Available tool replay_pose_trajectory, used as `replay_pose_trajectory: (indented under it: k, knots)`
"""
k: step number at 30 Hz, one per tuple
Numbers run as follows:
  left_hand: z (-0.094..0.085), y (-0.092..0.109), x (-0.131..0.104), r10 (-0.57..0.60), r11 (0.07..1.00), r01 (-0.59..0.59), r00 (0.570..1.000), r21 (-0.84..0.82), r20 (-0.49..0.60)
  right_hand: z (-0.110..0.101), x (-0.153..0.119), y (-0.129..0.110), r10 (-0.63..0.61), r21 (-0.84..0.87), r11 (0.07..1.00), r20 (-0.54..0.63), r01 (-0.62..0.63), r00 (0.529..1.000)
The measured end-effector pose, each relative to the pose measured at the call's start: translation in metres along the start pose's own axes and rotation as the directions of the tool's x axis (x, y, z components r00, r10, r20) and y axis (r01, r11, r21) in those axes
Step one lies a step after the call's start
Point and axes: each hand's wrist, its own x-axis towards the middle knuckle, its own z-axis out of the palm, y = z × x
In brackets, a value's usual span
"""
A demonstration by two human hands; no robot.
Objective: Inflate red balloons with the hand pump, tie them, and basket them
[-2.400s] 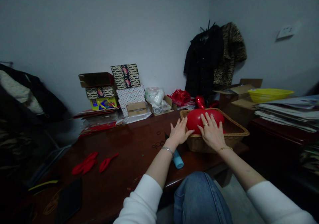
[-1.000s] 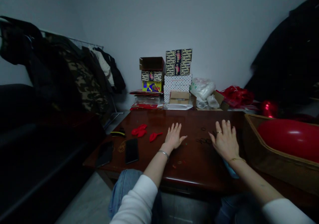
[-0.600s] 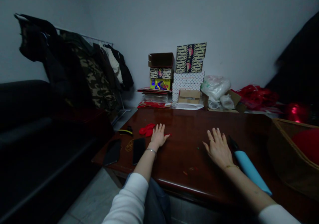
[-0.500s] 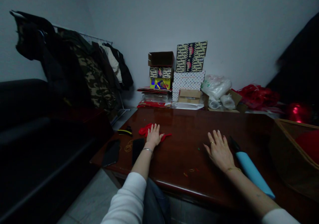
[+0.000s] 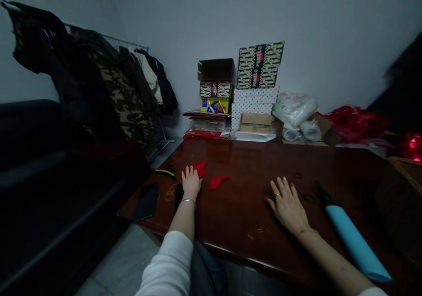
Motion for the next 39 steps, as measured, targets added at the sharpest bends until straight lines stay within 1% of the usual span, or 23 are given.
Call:
replay_pose_trajectory:
  k: [2, 5, 7, 9, 11, 14, 16, 19, 22, 23, 25, 27, 28, 29, 30, 31, 32, 33, 35, 37, 39]
  knots:
    - [0.002, -0.002, 0.001, 0.021, 1.000, -0.021, 1.000, -0.005, -0.018, -0.002, -0.001, 0.003, 0.001, -0.014, 1.000, 0.019, -0.001, 1.000]
    - [0.004, -0.002, 0.003, 0.030, 0.998, -0.031, 0.999, -0.049, -0.018, -0.005, -0.006, 0.014, 0.007, -0.050, 0.999, 0.050, -0.005, 0.999]
    - [0.002, -0.001, 0.004, 0.009, 0.995, -0.011, 1.000, -0.102, -0.017, -0.008, -0.011, 0.024, 0.016, -0.085, 0.996, 0.068, -0.010, 0.998]
    - [-0.001, 0.001, 0.005, -0.029, 0.981, 0.026, 1.000, -0.191, -0.013, -0.011, -0.017, 0.036, 0.036, -0.126, 0.992, 0.086, -0.025, 0.996]
    - [-0.006, 0.004, 0.006, -0.088, 0.946, 0.092, 0.996, -0.311, 0.026, -0.013, -0.025, 0.049, 0.075, -0.169, 0.984, 0.108, -0.056, 0.991]
    - [-0.014, 0.013, 0.009, -0.161, 0.858, 0.187, 0.982, -0.479, 0.096, -0.017, -0.038, 0.067, 0.169, -0.232, 0.964, 0.155, -0.131, 0.973]
    - [-0.020, 0.023, 0.009, -0.152, 0.798, 0.176, 0.984, -0.576, 0.090, -0.019, -0.046, 0.079, 0.245, -0.271, 0.944, 0.194, -0.188, 0.950]
    - [-0.030, 0.046, 0.005, -0.076, 0.701, 0.086, 0.996, -0.708, 0.046, -0.021, -0.056, 0.094, 0.366, -0.317, 0.905, 0.241, -0.284, 0.899]
    - [-0.041, 0.075, -0.004, 0.008, 0.588, 0.000, 1.000, -0.809, 0.006, -0.022, -0.063, 0.103, 0.466, -0.325, 0.870, 0.293, -0.372, 0.835]
    - [-0.043, 0.084, -0.007, 0.055, 0.542, -0.042, 0.998, -0.839, -0.014, -0.023, -0.065, 0.104, 0.491, -0.321, 0.860, 0.315, -0.396, 0.812]
    - [-0.047, 0.100, -0.015, 0.170, 0.448, -0.098, 0.985, -0.889, -0.023, -0.026, -0.067, 0.106, 0.530, -0.310, 0.844, 0.356, -0.437, 0.770]
    - [-0.047, 0.110, -0.021, 0.323, 0.407, -0.130, 0.946, -0.904, 0.009, -0.030, -0.068, 0.107, 0.559, -0.303, 0.828, 0.388, -0.471, 0.733]
    - [-0.046, 0.113, -0.023, 0.396, 0.420, -0.153, 0.918, -0.895, 0.029, -0.032, -0.068, 0.106, 0.569, -0.301, 0.822, 0.400, -0.483, 0.719]
    - [-0.044, 0.114, -0.025, 0.455, 0.459, -0.179, 0.889, -0.870, 0.057, -0.035, -0.068, 0.106, 0.576, -0.298, 0.817, 0.409, -0.493, 0.708]
    - [-0.042, 0.114, -0.026, 0.492, 0.518, -0.207, 0.866, -0.830, 0.091, -0.038, -0.067, 0.105, 0.583, -0.296, 0.813, 0.414, -0.502, 0.699]
    - [-0.040, 0.113, -0.027, 0.505, 0.589, -0.235, 0.854, -0.773, 0.125, -0.040, -0.067, 0.104, 0.589, -0.293, 0.808, 0.418, -0.511, 0.692]
    - [-0.038, 0.111, -0.027, 0.491, 0.664, -0.251, 0.857, -0.704, 0.157, -0.042, -0.066, 0.103, 0.594, -0.289, 0.804, 0.421, -0.519, 0.686]
    - [-0.036, 0.110, -0.028, 0.465, 0.723, -0.261, 0.869, -0.639, 0.171, -0.044, -0.066, 0.103, 0.599, -0.285, 0.801, 0.424, -0.527, 0.680]
    - [-0.035, 0.109, -0.029, 0.408, 0.799, -0.277, 0.902, -0.533, 0.142, -0.046, -0.065, 0.103, 0.610, -0.281, 0.791, 0.425, -0.543, 0.669]
    - [-0.037, 0.112, -0.033, 0.392, 0.816, -0.320, 0.919, -0.481, 0.054, -0.046, -0.066, 0.105, 0.610, -0.268, 0.791, 0.420, -0.550, 0.672]
    - [-0.041, 0.120, -0.041, 0.417, 0.798, -0.388, 0.908, -0.461, -0.043, -0.044, -0.067, 0.108, 0.597, -0.251, 0.801, 0.415, -0.544, 0.687]
